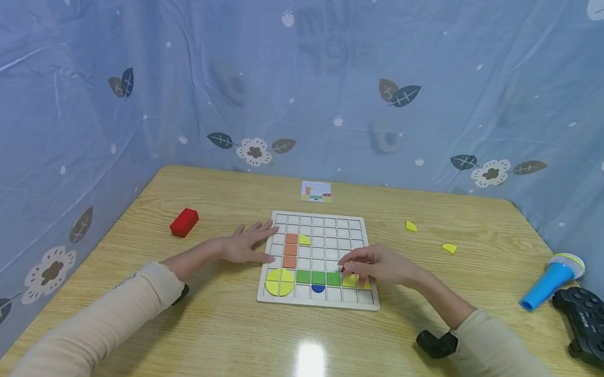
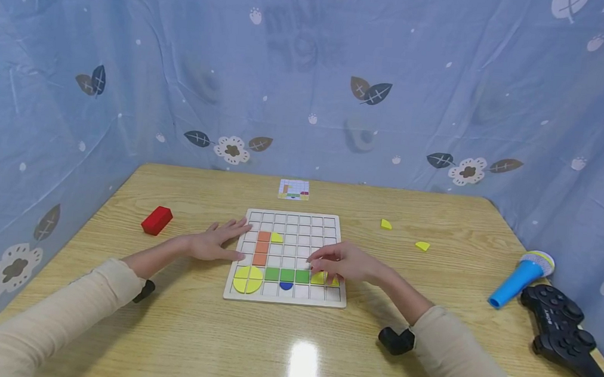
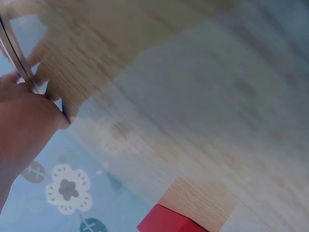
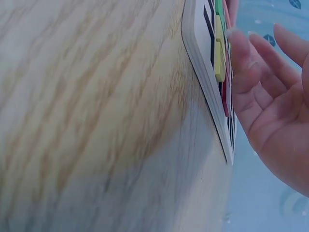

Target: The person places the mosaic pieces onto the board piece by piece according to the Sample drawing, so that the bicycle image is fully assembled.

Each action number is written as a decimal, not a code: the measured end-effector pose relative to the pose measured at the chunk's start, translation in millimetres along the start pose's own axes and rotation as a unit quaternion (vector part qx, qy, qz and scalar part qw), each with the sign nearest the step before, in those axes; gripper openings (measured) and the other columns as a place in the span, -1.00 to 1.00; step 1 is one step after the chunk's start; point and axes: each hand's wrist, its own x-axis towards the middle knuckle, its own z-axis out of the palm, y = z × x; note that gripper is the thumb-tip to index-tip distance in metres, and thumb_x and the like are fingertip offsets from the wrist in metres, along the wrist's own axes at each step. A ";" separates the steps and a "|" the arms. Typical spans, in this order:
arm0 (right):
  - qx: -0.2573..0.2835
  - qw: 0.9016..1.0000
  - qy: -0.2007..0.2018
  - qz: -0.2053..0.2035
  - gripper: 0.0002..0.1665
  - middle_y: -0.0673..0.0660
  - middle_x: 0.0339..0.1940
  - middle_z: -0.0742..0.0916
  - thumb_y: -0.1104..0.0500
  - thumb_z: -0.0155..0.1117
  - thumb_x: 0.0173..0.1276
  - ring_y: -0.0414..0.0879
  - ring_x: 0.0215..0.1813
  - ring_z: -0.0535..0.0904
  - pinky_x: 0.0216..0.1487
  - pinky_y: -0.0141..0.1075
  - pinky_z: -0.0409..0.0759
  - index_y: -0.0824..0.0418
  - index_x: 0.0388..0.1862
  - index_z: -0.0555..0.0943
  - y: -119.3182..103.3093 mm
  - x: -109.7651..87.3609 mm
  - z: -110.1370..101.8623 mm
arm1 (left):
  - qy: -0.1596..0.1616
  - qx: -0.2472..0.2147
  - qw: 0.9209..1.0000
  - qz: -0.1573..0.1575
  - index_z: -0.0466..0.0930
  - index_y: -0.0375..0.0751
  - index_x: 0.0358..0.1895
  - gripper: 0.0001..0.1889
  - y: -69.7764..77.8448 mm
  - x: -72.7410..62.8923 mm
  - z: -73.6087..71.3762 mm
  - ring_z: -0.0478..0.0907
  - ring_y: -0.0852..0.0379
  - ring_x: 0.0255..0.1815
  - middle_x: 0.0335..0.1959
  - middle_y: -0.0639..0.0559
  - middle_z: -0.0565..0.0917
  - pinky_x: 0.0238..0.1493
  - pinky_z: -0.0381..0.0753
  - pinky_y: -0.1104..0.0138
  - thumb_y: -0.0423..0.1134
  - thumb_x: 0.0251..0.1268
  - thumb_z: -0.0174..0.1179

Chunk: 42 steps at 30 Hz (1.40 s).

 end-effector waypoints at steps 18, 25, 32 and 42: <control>0.104 0.994 0.011 0.040 -0.51 0.25 -0.06 0.68 0.09 0.09 0.48 0.01 -0.32 0.59 -0.35 -0.31 0.51 0.36 0.25 0.44 6.5 -7.6 -15.5 | 0.004 0.005 1.000 -0.003 -0.19 -0.16 0.54 -0.15 -1.5 1.3 -0.1 -0.39 -0.16 0.50 0.54 -0.16 -0.26 0.35 -0.45 -0.15 0.13 0.39 0.03; 0.217 0.973 0.040 0.063 -0.38 0.33 0.08 0.58 0.11 -0.04 0.55 -0.05 -0.09 0.59 -0.04 -0.24 0.57 0.52 0.38 0.17 25.9 -23.0 -38.8 | 0.003 0.007 1.000 -0.002 -0.18 -0.16 0.54 -0.15 -2.7 1.5 -0.4 -0.38 -0.16 0.50 0.54 -0.16 -0.26 0.35 -0.45 -0.15 0.13 0.39 0.04; 0.268 0.959 0.083 0.045 -0.35 0.30 0.05 0.61 0.14 -0.15 0.59 -0.02 0.01 0.61 0.14 -0.13 0.48 0.59 0.40 0.03 42.9 -38.2 -61.9 | 0.002 0.004 1.000 -0.002 -0.18 -0.16 0.54 -0.16 -3.1 1.5 0.4 -0.39 -0.16 0.50 0.54 -0.16 -0.26 0.35 -0.46 -0.15 0.11 0.39 0.05; 0.247 0.952 0.173 0.050 -0.21 0.13 0.07 0.59 0.03 -0.15 0.58 -0.18 0.08 0.58 0.12 -0.29 0.49 0.55 0.46 -0.14 60.2 -63.6 -92.1 | 0.001 0.007 1.000 -0.004 -0.17 -0.16 0.54 -0.15 -2.3 1.9 0.8 -0.37 -0.16 0.51 0.54 -0.15 -0.25 0.35 -0.45 -0.15 0.12 0.38 0.05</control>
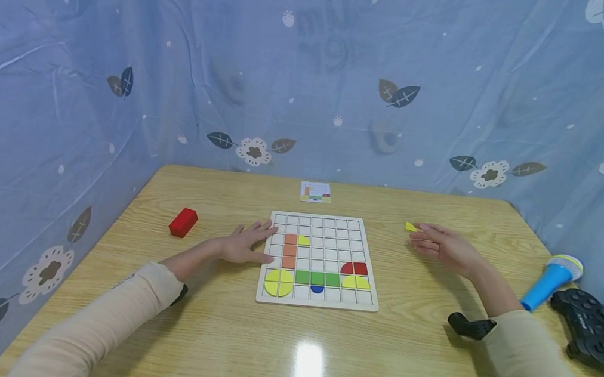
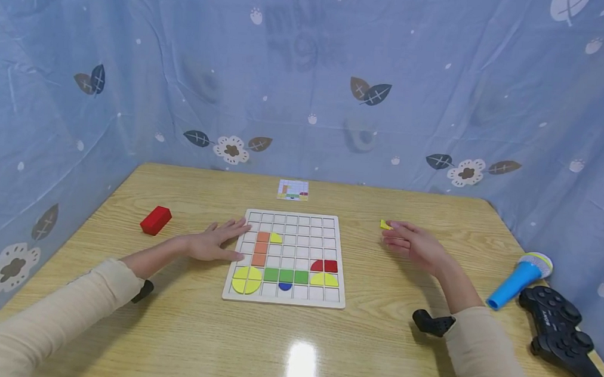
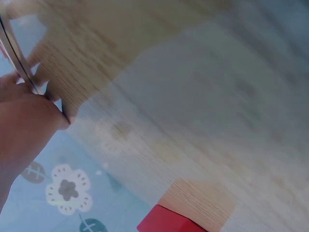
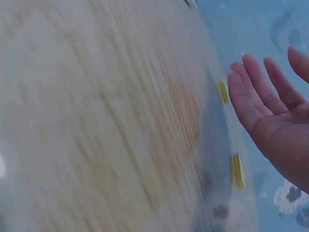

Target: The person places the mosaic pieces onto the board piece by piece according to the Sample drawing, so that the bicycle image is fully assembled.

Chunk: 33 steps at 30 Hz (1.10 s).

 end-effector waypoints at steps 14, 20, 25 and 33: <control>0.137 0.985 0.104 -0.019 -0.41 -0.12 -0.17 0.69 0.07 -0.04 0.53 -0.30 -0.03 0.57 0.11 -0.40 0.46 0.28 0.40 0.10 4.8 -15.9 -41.1 | -0.003 0.002 1.000 0.004 -0.20 -0.18 0.54 -0.14 -0.7 -0.4 -0.5 -0.38 -0.18 0.50 0.53 -0.18 -0.27 0.34 -0.43 -0.16 0.13 0.39 0.03; 0.055 0.988 0.145 -0.005 -0.42 -0.24 -0.16 0.64 -0.03 0.04 0.47 -0.46 -0.07 0.52 0.02 -0.51 0.47 0.18 0.35 0.23 11.8 -18.5 -46.6 | -0.001 0.003 1.000 0.001 -0.20 -0.16 0.54 -0.14 0.7 -0.7 -0.5 -0.38 -0.16 0.50 0.54 -0.16 -0.27 0.35 -0.44 -0.15 0.13 0.38 0.04; -0.072 0.985 0.156 -0.002 -0.24 -0.15 -0.07 0.58 -0.07 -0.03 0.50 -0.46 -0.06 0.51 0.02 -0.52 0.47 0.40 0.44 0.11 16.6 -16.5 -47.4 | -0.002 0.000 1.000 0.001 -0.20 -0.16 0.54 -0.15 1.4 -1.4 -1.0 -0.38 -0.16 0.50 0.53 -0.17 -0.27 0.35 -0.45 -0.15 0.12 0.39 0.03; -0.245 0.957 0.158 0.015 -0.27 0.48 0.27 0.39 -0.04 0.00 0.51 -0.44 -0.15 0.50 -0.16 -0.39 0.56 0.47 0.40 0.21 15.5 -17.3 -40.5 | -0.003 0.001 1.000 0.002 -0.20 -0.17 0.54 -0.15 0.9 -1.4 -1.5 -0.38 -0.17 0.50 0.53 -0.17 -0.27 0.35 -0.45 -0.15 0.12 0.39 0.03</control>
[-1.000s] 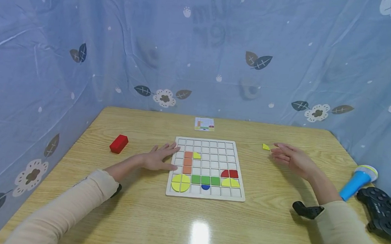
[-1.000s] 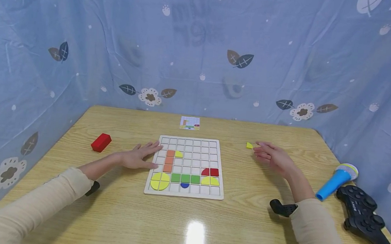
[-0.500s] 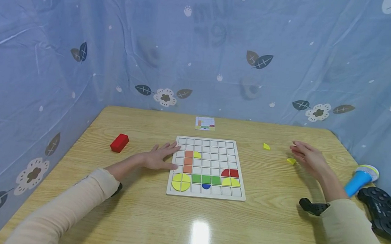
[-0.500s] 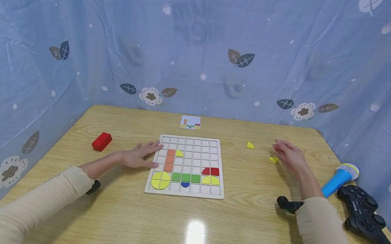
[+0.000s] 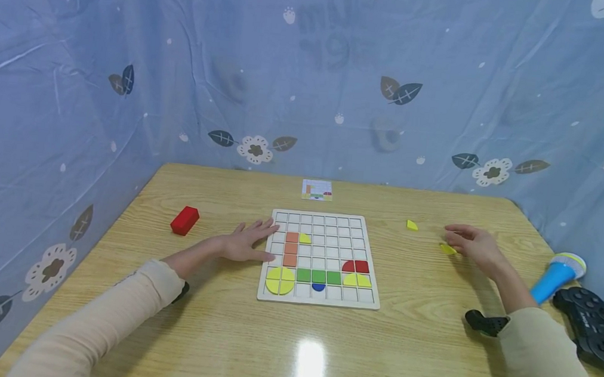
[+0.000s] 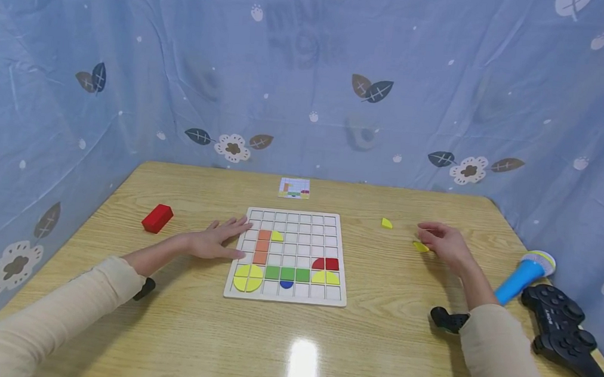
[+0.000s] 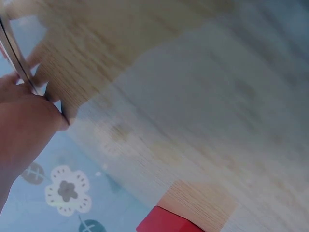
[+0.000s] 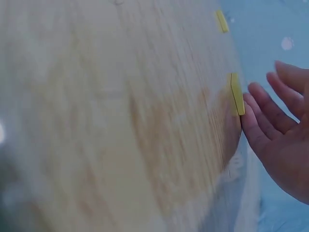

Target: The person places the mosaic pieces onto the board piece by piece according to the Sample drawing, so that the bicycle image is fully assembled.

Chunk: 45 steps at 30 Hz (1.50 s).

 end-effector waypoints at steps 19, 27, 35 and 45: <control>-0.080 0.991 -0.069 -0.086 -0.39 0.44 0.06 0.52 0.31 0.25 0.34 0.21 0.02 0.47 -0.20 -0.22 0.53 0.52 0.29 0.32 2.5 -6.6 1.4 | 0.002 0.004 1.000 -0.001 -0.20 -0.16 0.54 -0.15 -1.8 1.7 1.7 -0.39 -0.16 0.50 0.54 -0.15 -0.28 0.35 -0.46 -0.13 0.13 0.40 0.02; -0.070 0.992 -0.067 -0.080 -0.38 0.35 -0.05 0.53 0.31 0.28 0.31 -0.06 -0.17 0.46 -0.37 -0.22 0.45 0.52 0.28 0.33 3.2 -7.0 2.1 | 0.003 0.005 1.000 0.002 -0.21 -0.15 0.54 -0.15 -4.0 2.1 3.1 -0.38 -0.16 0.50 0.54 -0.15 -0.27 0.35 -0.45 -0.15 0.14 0.40 0.02; -0.079 0.992 -0.066 -0.069 -0.43 0.29 -0.17 0.51 0.31 0.28 0.30 -0.05 -0.30 0.39 -0.41 -0.21 0.42 0.54 0.23 0.37 0.9 -9.5 1.1 | 0.003 0.003 1.000 0.008 -0.20 -0.16 0.54 -0.15 -4.3 2.4 2.9 -0.38 -0.17 0.50 0.54 -0.16 -0.27 0.34 -0.45 -0.15 0.12 0.40 0.02; -0.068 0.996 -0.044 -0.047 -0.49 0.30 -0.20 0.68 0.19 0.16 0.44 -0.04 -0.28 0.63 -0.27 -0.19 0.60 0.55 0.20 0.41 -6.9 -12.2 5.1 | 0.002 0.000 1.000 0.003 -0.19 -0.16 0.54 -0.15 -3.7 1.9 2.4 -0.37 -0.17 0.50 0.54 -0.16 -0.26 0.35 -0.45 -0.15 0.13 0.39 0.03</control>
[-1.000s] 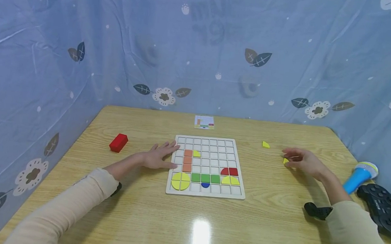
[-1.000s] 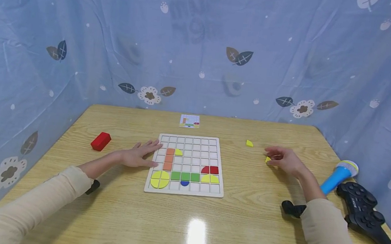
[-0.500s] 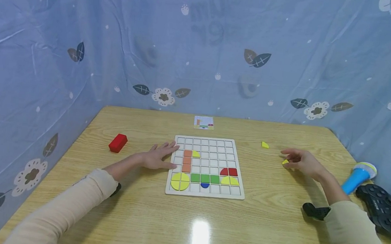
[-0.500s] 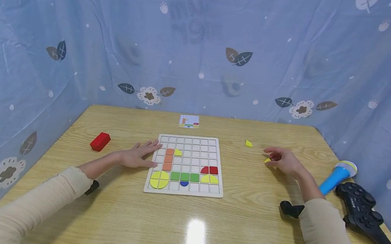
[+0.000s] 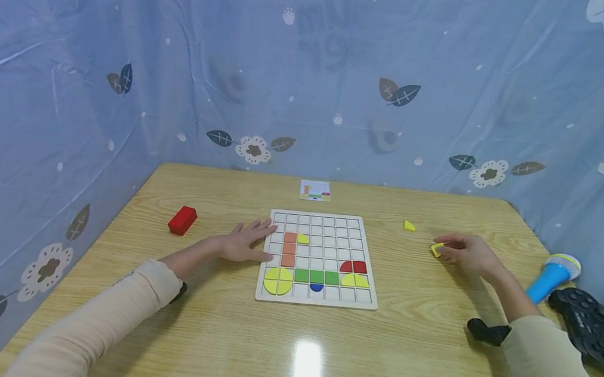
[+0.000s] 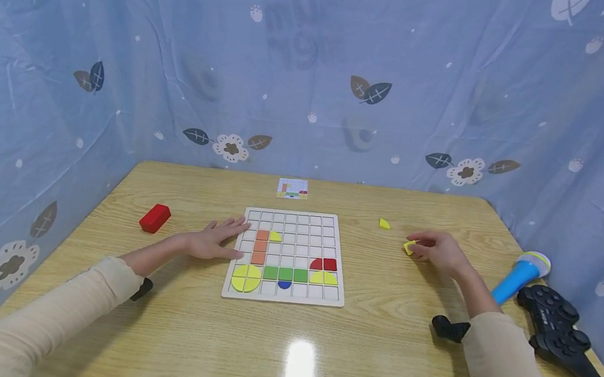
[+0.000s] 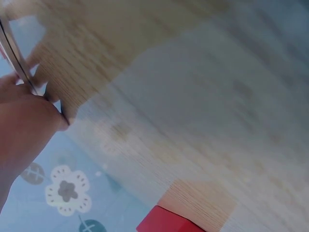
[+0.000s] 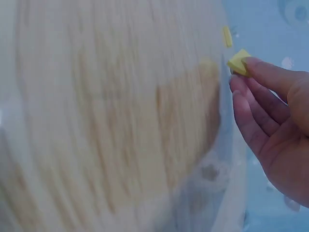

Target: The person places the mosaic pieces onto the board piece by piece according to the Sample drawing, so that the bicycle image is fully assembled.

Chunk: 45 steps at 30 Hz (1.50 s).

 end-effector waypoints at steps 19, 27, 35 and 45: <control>0.063 0.996 -0.060 0.000 -0.55 0.17 -0.33 0.72 0.12 0.34 0.29 -0.02 -0.35 0.61 -0.35 -0.24 0.60 0.40 0.05 0.59 -43.5 -3.7 46.7 | -0.003 -0.002 1.000 -0.006 -0.19 -0.15 0.54 -0.16 0.7 -1.3 -0.5 -0.39 -0.15 0.51 0.54 -0.15 -0.27 0.35 -0.46 -0.14 0.12 0.40 0.03; 0.122 0.985 -0.123 -0.001 -0.56 0.23 -0.29 0.75 0.16 0.26 0.36 -0.01 -0.25 0.69 -0.26 -0.24 0.63 0.48 0.07 0.55 -54.2 -8.6 65.7 | -0.001 -0.006 1.000 -0.003 -0.20 -0.19 0.54 -0.15 1.1 -2.2 -0.6 -0.39 -0.17 0.50 0.53 -0.18 -0.27 0.34 -0.46 -0.15 0.11 0.40 0.03; 0.141 0.977 -0.161 0.001 -0.59 0.21 -0.33 0.73 0.16 0.28 0.35 -0.02 -0.30 0.65 -0.30 -0.25 0.61 0.45 0.03 0.57 -73.2 -16.9 82.1 | 0.002 -0.001 1.000 -0.006 -0.21 -0.15 0.54 -0.14 -1.2 -0.2 0.7 -0.39 -0.16 0.50 0.53 -0.15 -0.28 0.35 -0.48 -0.13 0.14 0.39 0.02; 0.115 0.980 -0.160 0.017 -0.69 0.14 -0.39 0.74 0.15 0.36 0.27 -0.07 -0.38 0.63 -0.39 -0.32 0.57 0.35 -0.11 0.63 -86.9 -26.0 100.8 | 0.002 0.001 1.000 -0.014 -0.20 -0.13 0.54 -0.15 1.6 0.3 -1.0 -0.40 -0.15 0.50 0.54 -0.12 -0.27 0.35 -0.50 -0.12 0.14 0.39 0.02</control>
